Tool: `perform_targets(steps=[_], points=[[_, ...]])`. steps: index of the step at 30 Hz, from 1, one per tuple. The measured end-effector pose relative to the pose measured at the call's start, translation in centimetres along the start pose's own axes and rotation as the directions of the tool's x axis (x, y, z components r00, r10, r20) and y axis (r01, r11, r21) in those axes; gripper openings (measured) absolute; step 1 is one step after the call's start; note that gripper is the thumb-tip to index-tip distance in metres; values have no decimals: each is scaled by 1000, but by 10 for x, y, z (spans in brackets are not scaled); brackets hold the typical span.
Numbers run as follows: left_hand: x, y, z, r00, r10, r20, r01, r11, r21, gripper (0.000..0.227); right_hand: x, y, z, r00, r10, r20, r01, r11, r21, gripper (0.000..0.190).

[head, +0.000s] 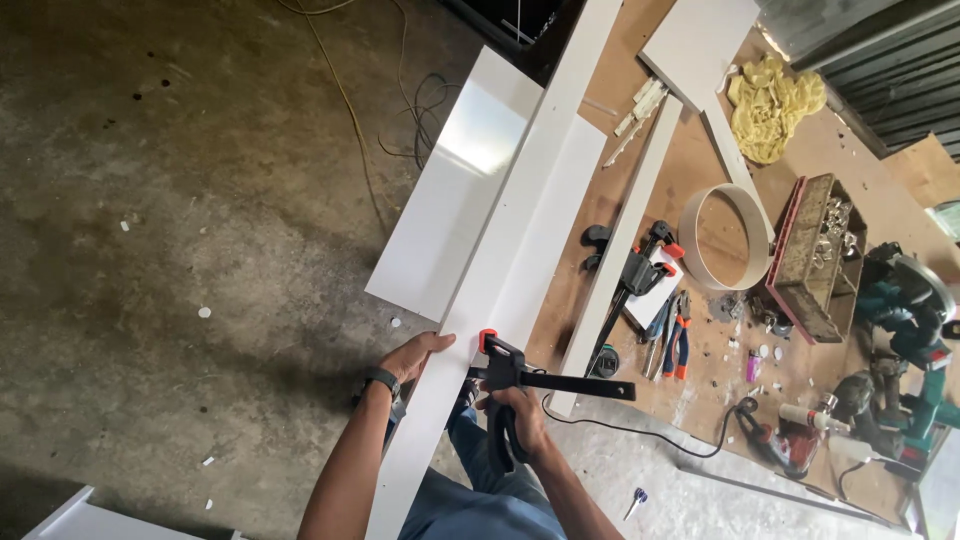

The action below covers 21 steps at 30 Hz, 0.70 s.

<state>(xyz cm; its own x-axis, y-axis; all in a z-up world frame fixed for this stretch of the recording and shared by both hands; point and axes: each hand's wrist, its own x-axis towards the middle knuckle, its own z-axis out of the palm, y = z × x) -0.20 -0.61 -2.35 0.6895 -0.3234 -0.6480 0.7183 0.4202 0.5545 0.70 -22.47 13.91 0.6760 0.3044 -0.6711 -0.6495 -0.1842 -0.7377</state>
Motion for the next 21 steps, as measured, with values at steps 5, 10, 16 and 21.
perform_targets(steps=[5, 10, 16, 21], points=[[2, 5, 0, 996, 17, 91, -6, 993, -116, 72, 7, 10, 1, 999, -47, 2, 47, 998, 31, 38], [2, -2, -3, 989, 103, 104, -94, 991, -95, 63, 10, -5, -10, 996, -39, 82, 48, 993, -112, 46], [-20, 21, 13, 992, 103, 74, -97, 992, -83, 66, 17, -12, -2, 987, -71, 145, 121, 921, -370, 51], [-35, 31, 20, 980, 195, 37, -190, 976, -101, 67, 12, -19, -10, 997, 28, 75, -6, 958, -286, 53]])
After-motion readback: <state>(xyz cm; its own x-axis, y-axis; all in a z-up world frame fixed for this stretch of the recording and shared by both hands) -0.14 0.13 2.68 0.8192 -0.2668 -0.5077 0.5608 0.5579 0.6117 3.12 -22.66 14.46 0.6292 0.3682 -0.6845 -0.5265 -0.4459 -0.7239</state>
